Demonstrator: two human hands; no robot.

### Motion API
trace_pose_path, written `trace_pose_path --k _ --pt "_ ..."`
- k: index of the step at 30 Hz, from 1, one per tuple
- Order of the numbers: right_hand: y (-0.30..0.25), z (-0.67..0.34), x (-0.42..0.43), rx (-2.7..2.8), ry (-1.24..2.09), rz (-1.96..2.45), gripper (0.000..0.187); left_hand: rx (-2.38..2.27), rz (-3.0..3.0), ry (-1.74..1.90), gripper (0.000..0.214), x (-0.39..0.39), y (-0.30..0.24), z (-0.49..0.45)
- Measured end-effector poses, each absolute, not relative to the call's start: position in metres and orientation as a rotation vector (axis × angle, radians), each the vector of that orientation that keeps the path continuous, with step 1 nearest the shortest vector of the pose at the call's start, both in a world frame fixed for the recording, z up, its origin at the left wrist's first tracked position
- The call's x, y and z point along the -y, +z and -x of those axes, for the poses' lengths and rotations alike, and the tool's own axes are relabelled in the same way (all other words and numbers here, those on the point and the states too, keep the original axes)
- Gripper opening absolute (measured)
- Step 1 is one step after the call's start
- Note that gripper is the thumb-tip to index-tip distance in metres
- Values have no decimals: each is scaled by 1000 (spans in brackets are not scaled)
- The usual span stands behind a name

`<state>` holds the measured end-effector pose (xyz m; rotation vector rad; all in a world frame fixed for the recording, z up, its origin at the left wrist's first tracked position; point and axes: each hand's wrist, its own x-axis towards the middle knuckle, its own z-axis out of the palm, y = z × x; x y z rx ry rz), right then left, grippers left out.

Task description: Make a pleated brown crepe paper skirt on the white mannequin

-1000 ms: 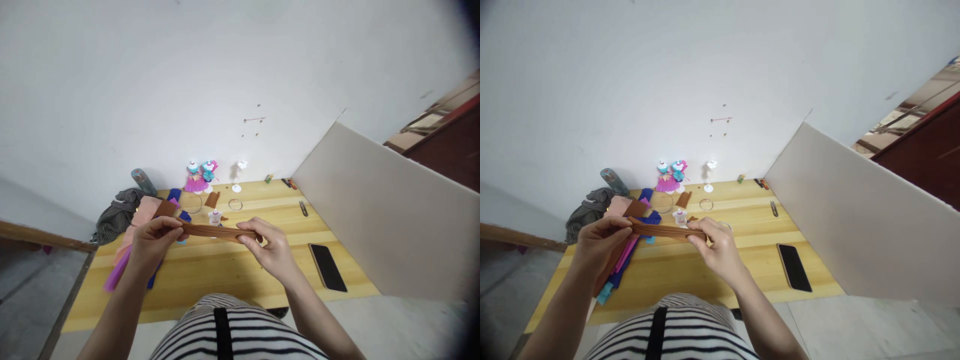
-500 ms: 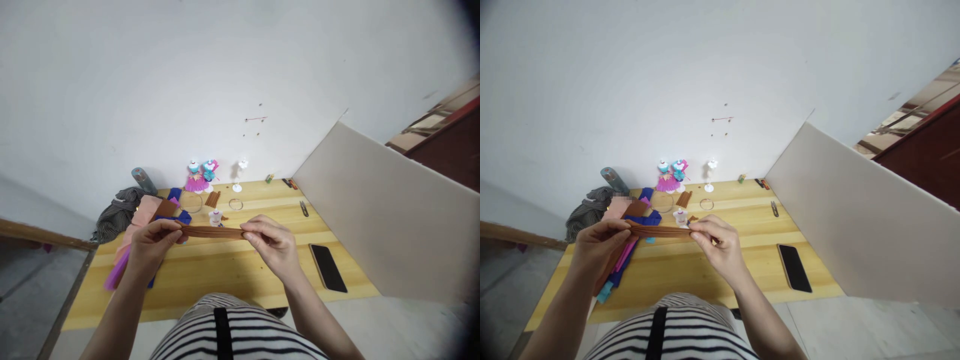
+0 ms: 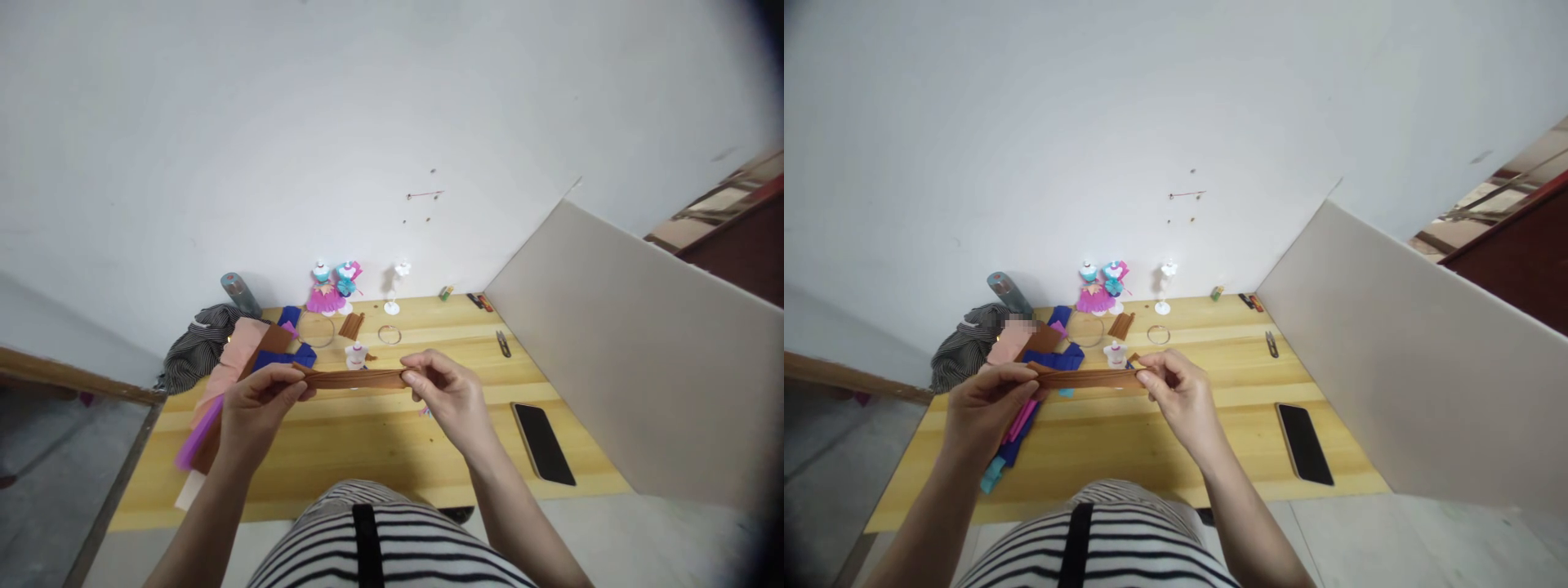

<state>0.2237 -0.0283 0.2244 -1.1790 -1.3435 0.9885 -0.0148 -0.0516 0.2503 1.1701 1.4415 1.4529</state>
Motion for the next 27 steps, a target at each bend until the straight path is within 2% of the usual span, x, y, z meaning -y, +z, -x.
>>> trace_pose_path --k 12,19,27 --pt "224 -237 30 1647 994 1300 29 -1406 -1348 1428 7 50 247 22" --pt "229 -231 33 1286 1197 1204 32 -1380 -1473 1499 3 52 249 20" --pt "231 -231 34 1247 1164 1024 22 -1335 -1512 1655 14 55 250 23"
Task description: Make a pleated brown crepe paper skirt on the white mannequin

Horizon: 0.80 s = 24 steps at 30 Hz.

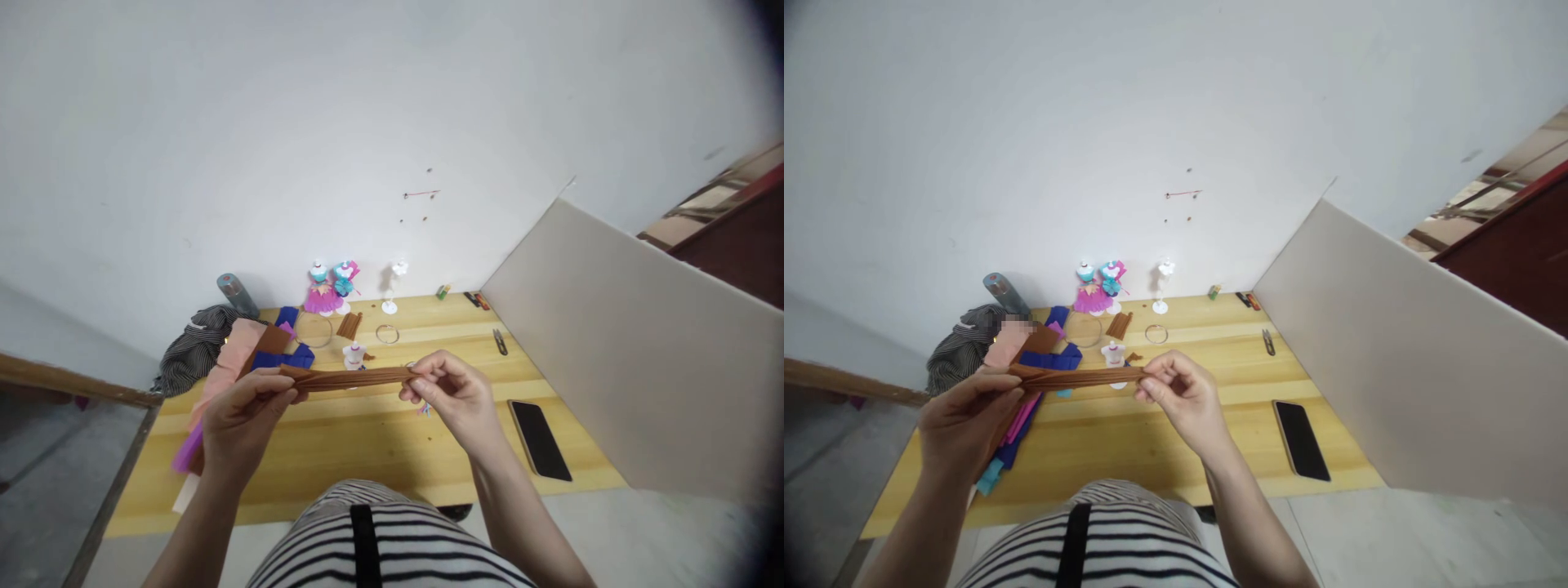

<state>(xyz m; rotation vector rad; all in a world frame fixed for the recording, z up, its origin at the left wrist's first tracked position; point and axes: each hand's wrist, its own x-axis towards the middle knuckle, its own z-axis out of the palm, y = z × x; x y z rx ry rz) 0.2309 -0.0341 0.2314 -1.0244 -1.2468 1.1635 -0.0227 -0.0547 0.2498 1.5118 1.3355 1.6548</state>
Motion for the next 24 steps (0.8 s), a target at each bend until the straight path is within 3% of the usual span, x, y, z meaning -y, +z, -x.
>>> trace_pose_path --k 16,24 --pt "231 -230 41 1197 1305 860 22 -1457 -1739 1765 8 64 250 27" --pt "232 -234 40 1264 1085 796 13 -1448 -1647 1689 5 63 240 34"
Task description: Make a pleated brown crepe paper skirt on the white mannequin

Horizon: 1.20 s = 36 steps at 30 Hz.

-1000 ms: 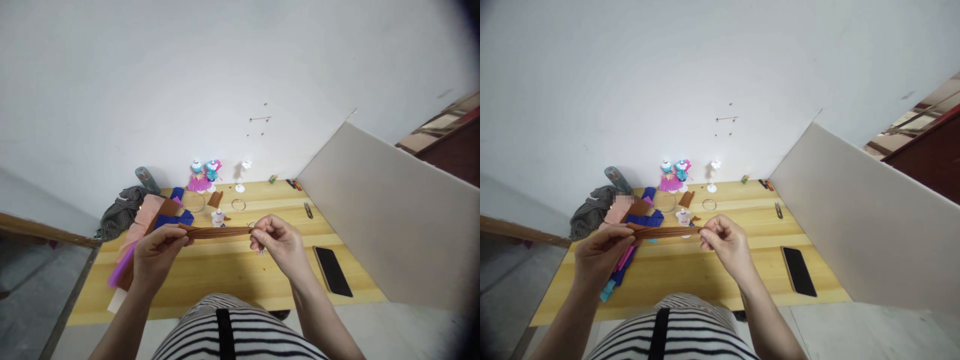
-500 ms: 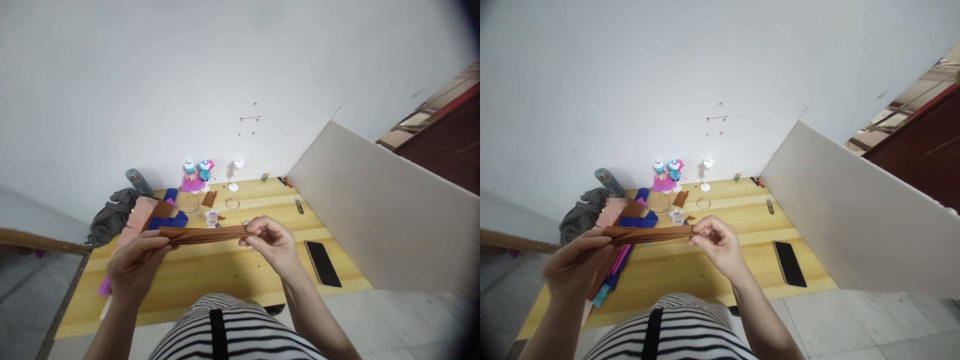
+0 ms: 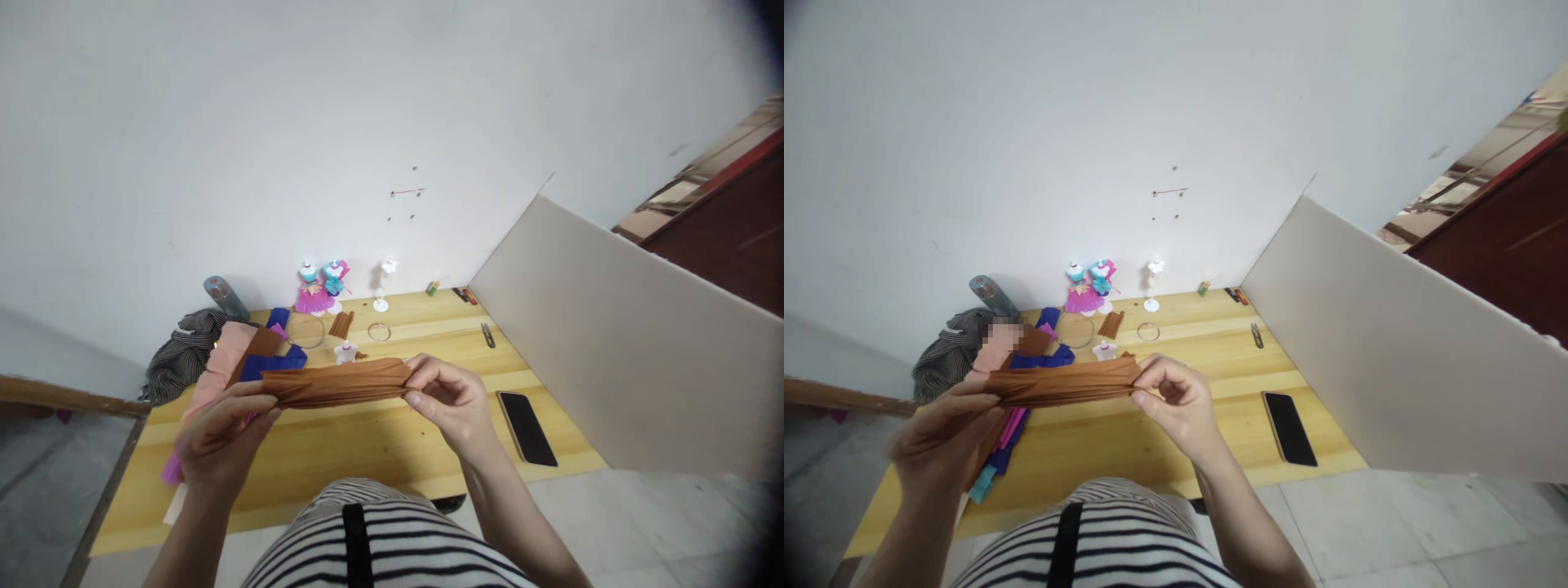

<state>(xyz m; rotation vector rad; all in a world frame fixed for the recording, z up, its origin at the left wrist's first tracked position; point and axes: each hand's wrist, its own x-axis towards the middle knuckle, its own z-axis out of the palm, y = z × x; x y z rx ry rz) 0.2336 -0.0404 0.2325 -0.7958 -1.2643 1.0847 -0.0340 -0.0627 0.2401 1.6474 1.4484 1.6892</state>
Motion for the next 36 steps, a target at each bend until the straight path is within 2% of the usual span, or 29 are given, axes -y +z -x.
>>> trace_pose_path --k 7,15,25,36 --pt "238 -237 44 1312 897 845 10 -1465 -1643 1720 17 66 239 29" --pt "236 -242 43 1330 915 864 12 -1467 -1424 1619 7 63 236 22" --pt "234 -242 45 1357 911 892 10 -1352 -1209 1590 9 65 245 9" --pt "237 -244 44 1447 859 907 10 -1502 -1620 1577 4 54 232 24"
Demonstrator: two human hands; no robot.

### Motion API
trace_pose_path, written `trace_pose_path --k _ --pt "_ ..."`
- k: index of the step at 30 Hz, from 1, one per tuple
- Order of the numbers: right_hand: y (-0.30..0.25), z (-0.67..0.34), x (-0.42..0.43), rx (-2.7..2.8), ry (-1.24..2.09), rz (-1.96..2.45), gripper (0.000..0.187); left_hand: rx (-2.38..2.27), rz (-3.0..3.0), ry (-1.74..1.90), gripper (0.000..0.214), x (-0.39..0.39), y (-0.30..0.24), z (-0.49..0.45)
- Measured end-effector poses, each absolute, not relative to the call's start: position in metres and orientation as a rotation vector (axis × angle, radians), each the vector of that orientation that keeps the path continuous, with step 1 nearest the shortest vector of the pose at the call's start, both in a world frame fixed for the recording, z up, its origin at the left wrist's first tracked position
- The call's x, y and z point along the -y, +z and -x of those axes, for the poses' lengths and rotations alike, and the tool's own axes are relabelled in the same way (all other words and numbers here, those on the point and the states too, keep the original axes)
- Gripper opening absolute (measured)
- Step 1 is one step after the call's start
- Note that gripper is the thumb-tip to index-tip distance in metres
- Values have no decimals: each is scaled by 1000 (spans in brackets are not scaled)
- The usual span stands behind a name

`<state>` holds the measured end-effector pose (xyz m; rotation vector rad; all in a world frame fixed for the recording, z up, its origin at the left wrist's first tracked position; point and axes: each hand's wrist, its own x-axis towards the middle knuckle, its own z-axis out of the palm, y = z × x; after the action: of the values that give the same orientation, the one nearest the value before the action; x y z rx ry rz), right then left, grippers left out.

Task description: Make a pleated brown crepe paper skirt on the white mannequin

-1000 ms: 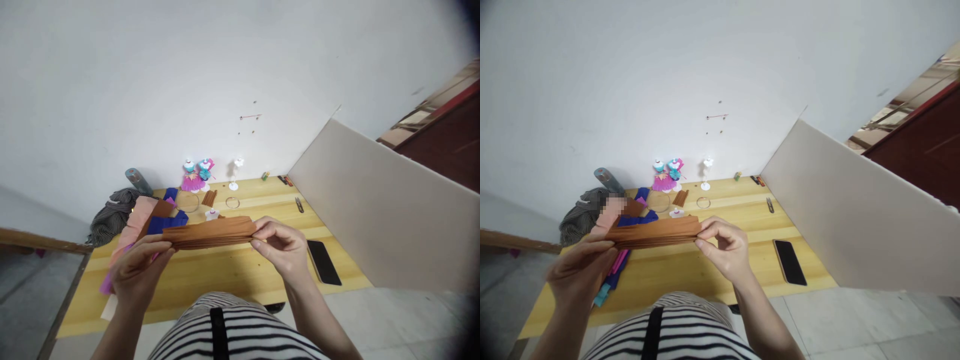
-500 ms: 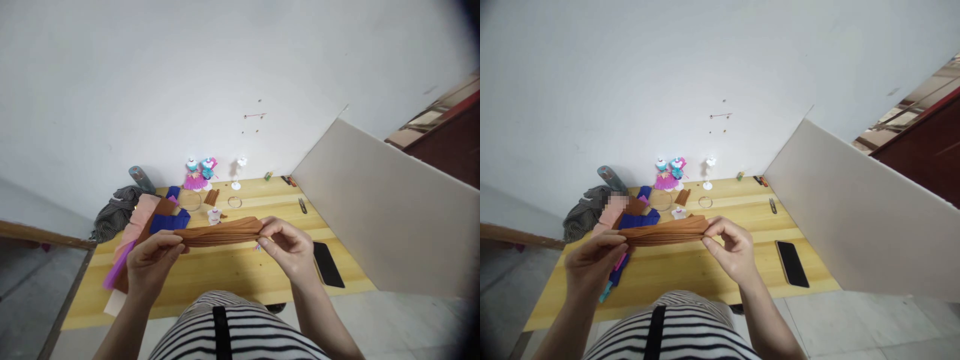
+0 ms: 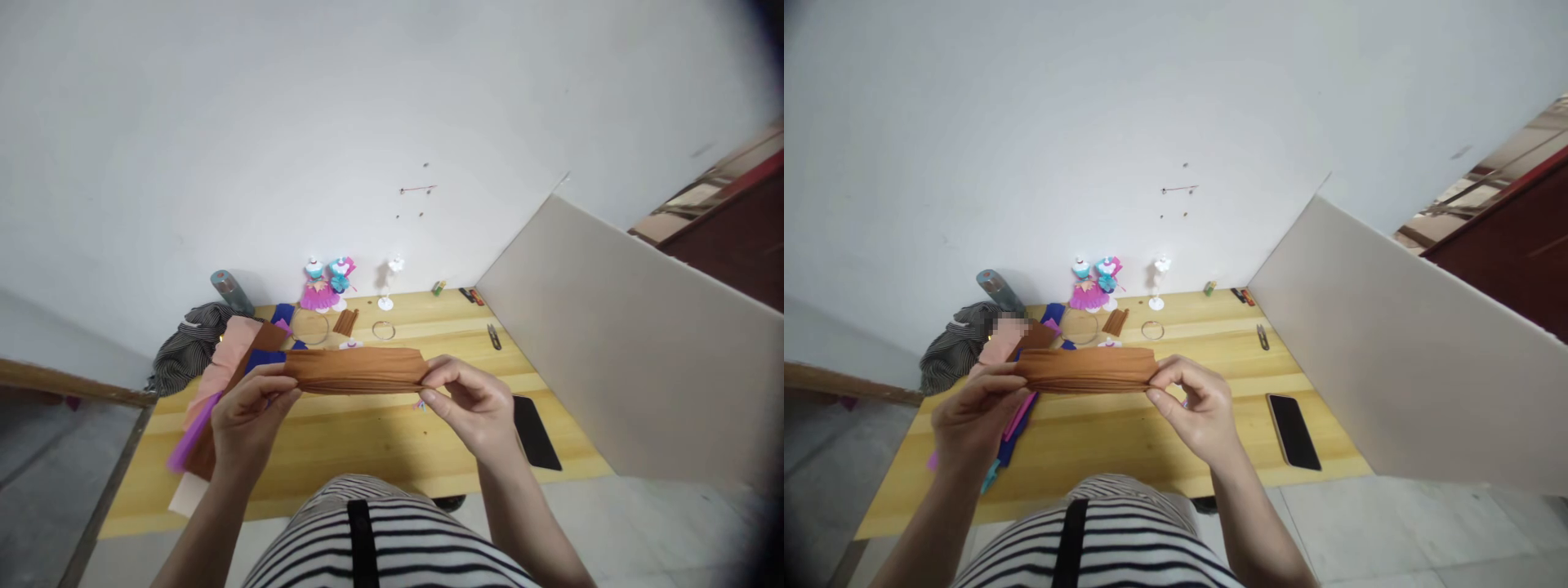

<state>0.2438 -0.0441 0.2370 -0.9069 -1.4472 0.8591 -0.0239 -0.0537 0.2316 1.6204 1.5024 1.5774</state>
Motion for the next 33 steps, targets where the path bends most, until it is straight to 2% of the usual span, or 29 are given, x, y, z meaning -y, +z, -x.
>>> trace_pose_path --k 10,14,18,22,28,33 --pt "235 -244 46 1477 823 916 9 -1420 -1584 1618 5 54 232 20" --pt "233 -243 45 1425 775 916 4 -1357 -1563 1628 5 53 233 19" --pt "228 -244 45 1438 786 946 18 -1341 -1613 1631 6 53 234 20" --pt "225 -245 46 1449 801 974 22 -1363 -1638 1634 6 53 235 19" --pt "228 -245 45 1461 824 963 7 -1402 -1716 1534 19 53 237 21" --pt "231 -245 44 1497 794 922 3 -1419 -1787 1469 17 52 237 25"
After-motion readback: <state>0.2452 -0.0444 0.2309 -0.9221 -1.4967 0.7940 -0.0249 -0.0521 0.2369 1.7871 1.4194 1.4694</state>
